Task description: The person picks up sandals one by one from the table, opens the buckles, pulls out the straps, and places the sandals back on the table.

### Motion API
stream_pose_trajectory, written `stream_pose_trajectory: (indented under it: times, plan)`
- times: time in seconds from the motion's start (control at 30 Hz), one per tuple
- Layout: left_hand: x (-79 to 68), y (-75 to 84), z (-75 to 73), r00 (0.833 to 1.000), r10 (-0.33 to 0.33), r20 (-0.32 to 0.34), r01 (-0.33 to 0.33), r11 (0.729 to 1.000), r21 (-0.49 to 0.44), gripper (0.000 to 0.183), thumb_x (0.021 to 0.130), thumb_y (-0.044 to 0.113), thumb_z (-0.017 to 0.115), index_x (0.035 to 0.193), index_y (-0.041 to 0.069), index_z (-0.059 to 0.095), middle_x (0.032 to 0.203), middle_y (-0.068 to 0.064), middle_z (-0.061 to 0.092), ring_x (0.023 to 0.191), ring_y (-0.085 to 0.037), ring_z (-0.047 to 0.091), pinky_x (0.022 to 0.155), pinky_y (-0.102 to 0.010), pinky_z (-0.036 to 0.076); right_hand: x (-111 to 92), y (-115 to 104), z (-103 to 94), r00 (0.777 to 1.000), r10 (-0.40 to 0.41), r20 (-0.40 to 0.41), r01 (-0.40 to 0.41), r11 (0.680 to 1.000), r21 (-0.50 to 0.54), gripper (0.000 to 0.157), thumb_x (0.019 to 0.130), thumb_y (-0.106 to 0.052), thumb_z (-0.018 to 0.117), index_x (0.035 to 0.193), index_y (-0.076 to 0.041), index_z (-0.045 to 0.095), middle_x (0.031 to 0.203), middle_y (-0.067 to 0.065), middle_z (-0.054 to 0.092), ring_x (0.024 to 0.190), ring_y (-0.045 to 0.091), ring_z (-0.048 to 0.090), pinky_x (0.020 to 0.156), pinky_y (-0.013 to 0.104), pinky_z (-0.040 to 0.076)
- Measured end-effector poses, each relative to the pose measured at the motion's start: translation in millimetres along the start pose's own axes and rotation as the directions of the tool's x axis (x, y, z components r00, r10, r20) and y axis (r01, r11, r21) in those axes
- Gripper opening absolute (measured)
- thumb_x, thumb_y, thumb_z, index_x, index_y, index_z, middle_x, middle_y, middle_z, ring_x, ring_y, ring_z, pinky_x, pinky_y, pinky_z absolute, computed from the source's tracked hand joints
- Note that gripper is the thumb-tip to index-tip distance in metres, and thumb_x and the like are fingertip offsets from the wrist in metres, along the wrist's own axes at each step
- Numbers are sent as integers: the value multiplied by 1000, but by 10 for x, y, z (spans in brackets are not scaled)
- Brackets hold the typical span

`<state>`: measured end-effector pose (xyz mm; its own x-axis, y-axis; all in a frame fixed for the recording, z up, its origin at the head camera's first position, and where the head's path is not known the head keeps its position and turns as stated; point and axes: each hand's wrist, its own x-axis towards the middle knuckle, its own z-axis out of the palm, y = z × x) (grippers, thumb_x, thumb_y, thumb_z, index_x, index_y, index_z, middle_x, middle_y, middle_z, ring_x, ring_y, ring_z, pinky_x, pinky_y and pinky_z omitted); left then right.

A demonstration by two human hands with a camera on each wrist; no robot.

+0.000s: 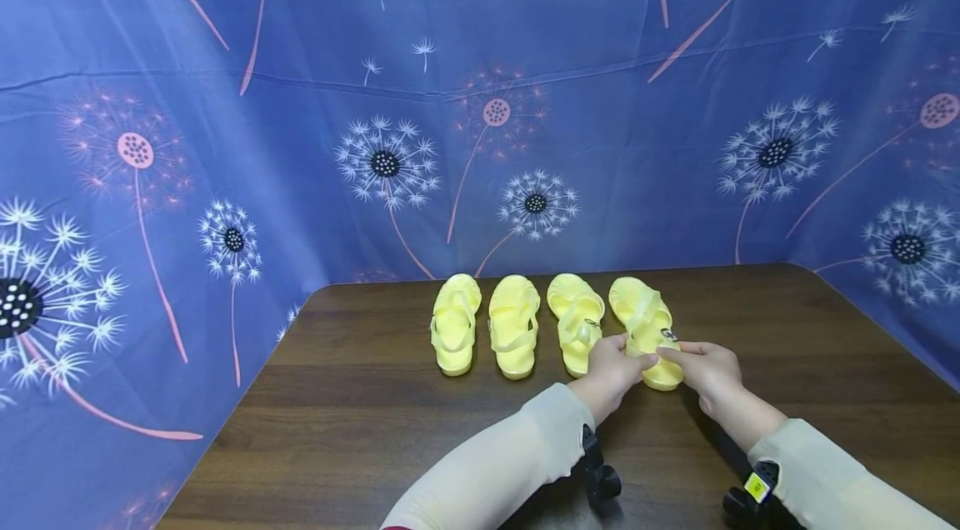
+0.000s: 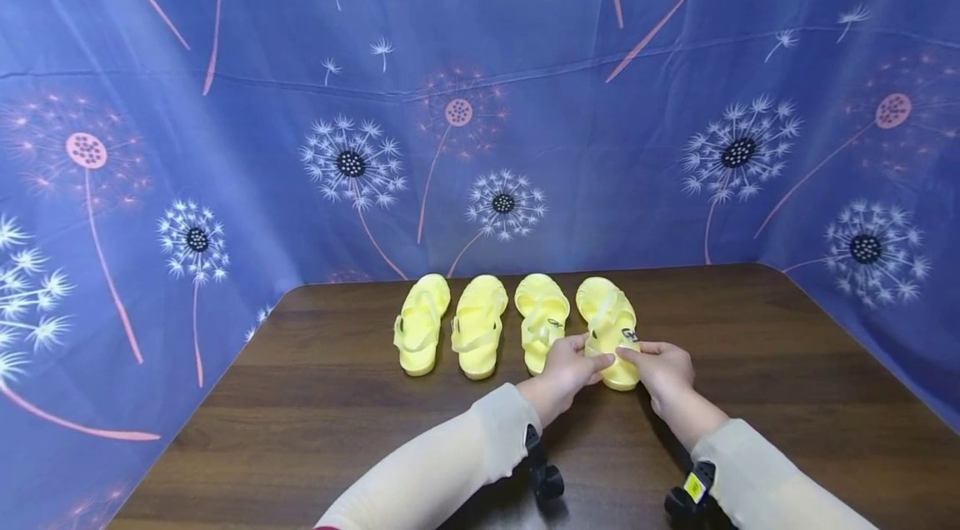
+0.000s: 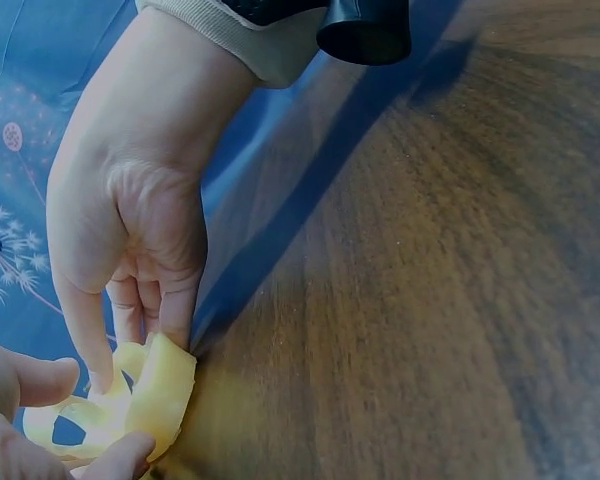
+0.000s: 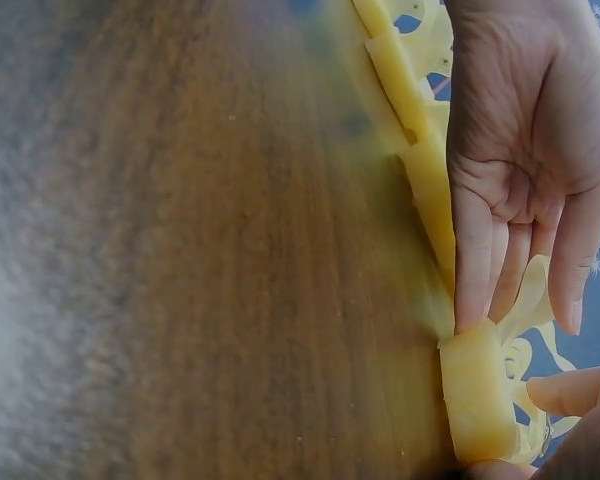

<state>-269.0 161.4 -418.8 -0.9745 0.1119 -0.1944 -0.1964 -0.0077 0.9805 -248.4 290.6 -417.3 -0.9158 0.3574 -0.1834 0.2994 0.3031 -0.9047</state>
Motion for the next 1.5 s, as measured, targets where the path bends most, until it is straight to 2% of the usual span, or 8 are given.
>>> stream_pose_trajectory:
  times: [0.33, 0.47, 0.6, 0.73, 0.83, 0.97, 1.2, 1.5]
  plan:
    - [22, -22, 32, 1000, 16, -24, -16, 1000, 12, 47, 79, -5, 74, 123, -9, 59, 117, -19, 65, 100, -26, 65, 84, -42, 57, 53, 21, 11, 999, 43, 8, -43, 999, 6, 69, 87, -31, 70, 131, 16, 46, 130, 32, 46, 102, 29, 50, 66, 18, 49]
    - [19, -52, 49, 999, 33, -35, -31, 997, 75, 38, 79, -1, 76, 115, -6, 65, 107, -12, 69, 94, -20, 64, 85, -40, 57, 80, 21, 19, 997, 73, 14, -73, 997, 14, 72, 88, -35, 69, 135, 14, 43, 139, 34, 39, 114, 37, 49, 85, 35, 53]
    - [25, -65, 53, 997, 52, -57, -42, 987, 152, 27, 79, 4, 78, 103, -2, 69, 96, -6, 70, 88, -17, 63, 86, -40, 55, 106, 8, 39, 996, 84, 24, -85, 996, 31, 73, 89, -36, 68, 137, 13, 42, 144, 34, 36, 123, 41, 46, 102, 52, 44]
    - [50, -57, 48, 996, 56, -64, -44, 985, 170, 28, 79, 6, 78, 104, -2, 69, 98, -6, 70, 92, -18, 64, 88, -41, 54, 119, -10, 56, 996, 85, 16, -86, 995, 40, 71, 89, -35, 67, 136, 12, 43, 144, 33, 37, 123, 40, 46, 101, 51, 45]
    - [66, -47, 47, 997, 51, -63, -40, 986, 160, 30, 80, 6, 77, 107, -2, 68, 101, -8, 70, 96, -20, 64, 90, -42, 54, 123, -21, 66, 996, 86, 3, -86, 996, 36, 69, 89, -34, 67, 135, 12, 44, 141, 32, 39, 119, 36, 47, 88, 39, 51]
    - [92, -39, 55, 996, 51, -67, -41, 990, 137, 32, 80, 4, 77, 109, -2, 67, 106, -10, 70, 100, -21, 64, 92, -42, 53, 130, -33, 80, 996, 90, -5, -89, 995, 39, 68, 89, -34, 67, 136, 11, 45, 142, 30, 39, 117, 32, 45, 79, 28, 49]
    - [113, -20, 71, 996, 44, -77, -32, 988, 151, 36, 79, 5, 77, 113, -1, 66, 110, -11, 69, 104, -22, 63, 95, -44, 52, 156, -45, 80, 995, 100, 4, -100, 993, 63, 70, 90, -38, 65, 138, 8, 43, 146, 30, 35, 121, 33, 41, 95, 43, 45]
    - [99, -6, 87, 996, 30, -86, -17, 990, 140, 43, 80, 7, 77, 120, 1, 63, 115, -9, 67, 108, -23, 62, 96, -43, 51, 160, -48, 86, 994, 112, -8, -111, 991, 72, 70, 91, -38, 64, 140, 8, 43, 148, 29, 34, 129, 36, 39, 103, 46, 43]
